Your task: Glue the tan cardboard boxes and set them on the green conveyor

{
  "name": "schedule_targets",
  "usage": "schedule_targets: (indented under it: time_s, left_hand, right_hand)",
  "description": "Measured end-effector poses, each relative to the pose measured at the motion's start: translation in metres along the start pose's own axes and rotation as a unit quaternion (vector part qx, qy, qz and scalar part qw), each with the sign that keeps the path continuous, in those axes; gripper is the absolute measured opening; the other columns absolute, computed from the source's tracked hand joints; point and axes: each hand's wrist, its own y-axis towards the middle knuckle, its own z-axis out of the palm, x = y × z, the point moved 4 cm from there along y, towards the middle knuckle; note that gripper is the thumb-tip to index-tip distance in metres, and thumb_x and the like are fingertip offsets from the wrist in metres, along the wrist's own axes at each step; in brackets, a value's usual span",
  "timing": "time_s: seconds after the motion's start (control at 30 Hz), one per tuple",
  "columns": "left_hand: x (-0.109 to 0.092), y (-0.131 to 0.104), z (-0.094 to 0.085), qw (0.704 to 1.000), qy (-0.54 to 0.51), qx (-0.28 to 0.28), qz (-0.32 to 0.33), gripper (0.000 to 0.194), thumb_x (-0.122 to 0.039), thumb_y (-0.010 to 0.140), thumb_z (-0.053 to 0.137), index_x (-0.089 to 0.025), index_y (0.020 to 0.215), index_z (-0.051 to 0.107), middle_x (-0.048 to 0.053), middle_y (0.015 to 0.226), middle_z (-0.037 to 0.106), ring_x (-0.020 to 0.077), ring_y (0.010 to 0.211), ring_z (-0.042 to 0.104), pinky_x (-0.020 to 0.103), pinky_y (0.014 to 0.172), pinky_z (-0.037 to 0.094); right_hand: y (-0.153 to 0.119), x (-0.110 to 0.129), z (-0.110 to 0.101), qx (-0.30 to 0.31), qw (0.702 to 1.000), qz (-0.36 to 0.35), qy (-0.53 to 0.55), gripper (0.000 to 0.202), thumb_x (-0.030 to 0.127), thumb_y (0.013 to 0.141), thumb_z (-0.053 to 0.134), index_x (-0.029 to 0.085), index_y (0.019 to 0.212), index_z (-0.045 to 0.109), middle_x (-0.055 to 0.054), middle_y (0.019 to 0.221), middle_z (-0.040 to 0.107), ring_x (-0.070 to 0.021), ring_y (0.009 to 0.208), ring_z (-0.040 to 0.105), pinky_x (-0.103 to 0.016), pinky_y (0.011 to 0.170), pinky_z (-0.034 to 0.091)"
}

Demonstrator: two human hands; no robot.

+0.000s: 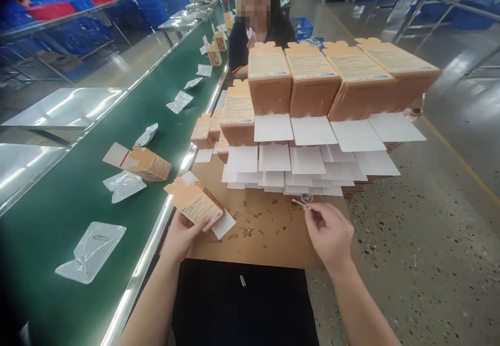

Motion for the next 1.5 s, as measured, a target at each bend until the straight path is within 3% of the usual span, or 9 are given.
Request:
schedule_targets:
  time_s: [0.1,0.23,0.37,0.57,0.83,1.0,1.23,1.37,1.5]
  left_hand:
    - [0.004,-0.002,0.004,1.000,0.000,0.009,0.014,0.105,-0.063,0.055,0.124,-0.024,0.139,0.074,0.017,0.138,0.091,0.0449,0.136,0.089,0.065,0.125,0.070]
    - [0.010,0.001,0.005,1.000,0.002,0.001,0.015,0.109,-0.066,0.048,0.123,-0.025,0.134,0.070,0.016,0.131,0.090,0.0440,0.127,0.090,0.066,0.118,0.072]
    - [0.003,-0.003,0.007,1.000,0.000,0.027,0.011,0.102,-0.058,0.053,0.122,-0.026,0.134,0.068,0.015,0.133,0.088,0.0427,0.130,0.089,0.064,0.118,0.072]
    - [-0.008,-0.024,0.010,0.997,0.046,0.045,0.037,0.093,-0.048,0.063,0.120,-0.028,0.137,0.067,0.015,0.141,0.087,0.0427,0.137,0.087,0.060,0.118,0.072]
    - [-0.003,-0.061,0.020,0.976,0.183,-0.070,0.099,0.083,-0.053,0.070,0.114,-0.030,0.131,0.063,0.010,0.131,0.081,0.0407,0.130,0.084,0.054,0.110,0.072]
    - [0.014,-0.059,0.019,0.965,0.221,-0.097,0.106,0.087,-0.061,0.070,0.112,-0.032,0.130,0.057,0.009,0.128,0.079,0.0411,0.122,0.085,0.053,0.099,0.073]
    - [0.037,-0.050,0.016,0.953,0.254,-0.119,0.114,0.087,-0.069,0.068,0.108,-0.035,0.124,0.051,0.008,0.118,0.077,0.0433,0.114,0.085,0.055,0.092,0.071]
    - [0.022,-0.041,-0.014,0.933,0.289,-0.171,0.127,0.090,-0.073,0.065,0.109,-0.036,0.121,0.050,0.009,0.117,0.077,0.0458,0.115,0.084,0.057,0.093,0.070]
    - [-0.004,-0.028,-0.089,0.901,0.305,-0.285,0.118,0.092,-0.071,0.063,0.112,-0.036,0.120,0.049,0.006,0.117,0.077,0.0452,0.118,0.083,0.061,0.101,0.070]
  right_hand:
    - [-0.022,0.044,0.046,0.068,0.991,0.005,0.118,0.017,0.023,0.117,0.080,0.028,0.111,0.094,-0.003,0.085,0.090,-0.0207,0.068,0.083,-0.034,0.063,0.076]
    - [-0.043,0.089,0.113,0.147,0.975,-0.002,0.166,0.023,0.021,0.117,0.075,0.027,0.101,0.091,-0.004,0.086,0.088,-0.0177,0.070,0.080,-0.027,0.066,0.072]
    - [-0.050,0.100,0.141,0.197,0.966,-0.033,0.162,0.028,0.014,0.116,0.071,0.028,0.097,0.085,-0.001,0.081,0.081,-0.0171,0.069,0.076,-0.027,0.067,0.067]
    - [-0.044,0.087,0.120,0.168,0.973,-0.021,0.158,0.029,0.020,0.121,0.069,0.028,0.100,0.087,-0.002,0.084,0.084,-0.0174,0.069,0.076,-0.028,0.063,0.067]
    - [-0.045,0.071,0.065,0.117,0.978,0.056,0.162,0.027,0.028,0.120,0.075,0.030,0.098,0.090,-0.002,0.083,0.086,-0.0181,0.068,0.078,-0.030,0.064,0.072]
    - [-0.049,0.068,0.048,0.097,0.977,0.066,0.176,0.025,0.027,0.119,0.076,0.031,0.099,0.090,-0.002,0.083,0.087,-0.0180,0.066,0.079,-0.030,0.062,0.072]
    - [-0.055,0.066,0.045,0.091,0.976,0.082,0.179,0.026,0.031,0.119,0.077,0.031,0.097,0.092,-0.002,0.081,0.086,-0.0193,0.066,0.078,-0.032,0.062,0.073]
    - [-0.051,0.069,0.040,0.071,0.978,0.063,0.186,0.024,0.025,0.115,0.078,0.029,0.095,0.091,-0.001,0.080,0.086,-0.0180,0.064,0.078,-0.030,0.060,0.072]
    - [-0.046,0.067,0.031,0.066,0.978,0.056,0.192,0.020,0.022,0.112,0.082,0.030,0.096,0.092,0.000,0.078,0.086,-0.0195,0.059,0.079,-0.030,0.057,0.073]
